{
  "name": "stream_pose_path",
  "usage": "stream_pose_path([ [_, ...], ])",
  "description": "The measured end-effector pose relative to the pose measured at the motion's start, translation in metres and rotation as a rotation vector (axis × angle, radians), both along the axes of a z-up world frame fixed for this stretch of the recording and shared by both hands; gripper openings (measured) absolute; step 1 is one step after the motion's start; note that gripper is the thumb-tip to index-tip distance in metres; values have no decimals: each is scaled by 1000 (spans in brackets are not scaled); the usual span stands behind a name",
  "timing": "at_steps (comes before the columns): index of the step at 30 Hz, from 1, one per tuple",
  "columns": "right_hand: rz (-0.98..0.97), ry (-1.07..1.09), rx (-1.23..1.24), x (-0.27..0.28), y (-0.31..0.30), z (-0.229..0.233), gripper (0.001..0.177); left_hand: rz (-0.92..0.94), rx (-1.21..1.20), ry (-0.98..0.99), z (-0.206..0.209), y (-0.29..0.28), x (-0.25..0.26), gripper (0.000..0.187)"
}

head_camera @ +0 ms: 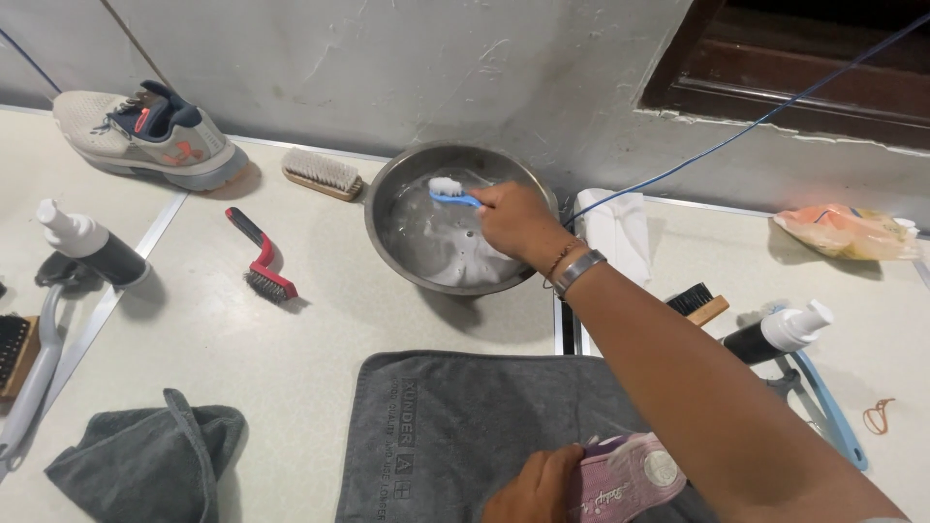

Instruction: The person cleans a pink baby shoe using a metal tool to remove debris, then scrubs the surface with a blue brush and white foam. They rinse the brush in a metal bowl of soapy water and wipe the shoe with a white tissue.

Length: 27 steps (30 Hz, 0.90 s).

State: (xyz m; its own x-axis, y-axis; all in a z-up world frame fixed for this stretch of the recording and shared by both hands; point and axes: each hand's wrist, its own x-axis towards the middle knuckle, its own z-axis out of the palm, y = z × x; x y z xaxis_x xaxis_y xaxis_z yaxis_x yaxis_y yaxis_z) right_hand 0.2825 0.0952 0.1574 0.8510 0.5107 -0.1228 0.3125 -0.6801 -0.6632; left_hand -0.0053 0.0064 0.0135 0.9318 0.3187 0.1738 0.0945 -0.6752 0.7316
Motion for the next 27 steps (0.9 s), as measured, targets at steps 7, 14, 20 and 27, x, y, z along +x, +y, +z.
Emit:
stream_pose_path([
  [7, -13, 22, 156, -12, -31, 23, 45, 14, 35, -45, -2, -1, 0, 39],
  [14, 24, -95, 95, -7, -49, 15, 47, -69, -49, 77, 14, 8, -2, 58],
  [20, 3, -229, 134, -13, -67, 10, 51, -31, -55, 17, 30, 9, -2, 66],
  [27, -51, -236, 236, -19, -89, 7, 48, -36, -21, 53, 24, 3, -5, 66],
])
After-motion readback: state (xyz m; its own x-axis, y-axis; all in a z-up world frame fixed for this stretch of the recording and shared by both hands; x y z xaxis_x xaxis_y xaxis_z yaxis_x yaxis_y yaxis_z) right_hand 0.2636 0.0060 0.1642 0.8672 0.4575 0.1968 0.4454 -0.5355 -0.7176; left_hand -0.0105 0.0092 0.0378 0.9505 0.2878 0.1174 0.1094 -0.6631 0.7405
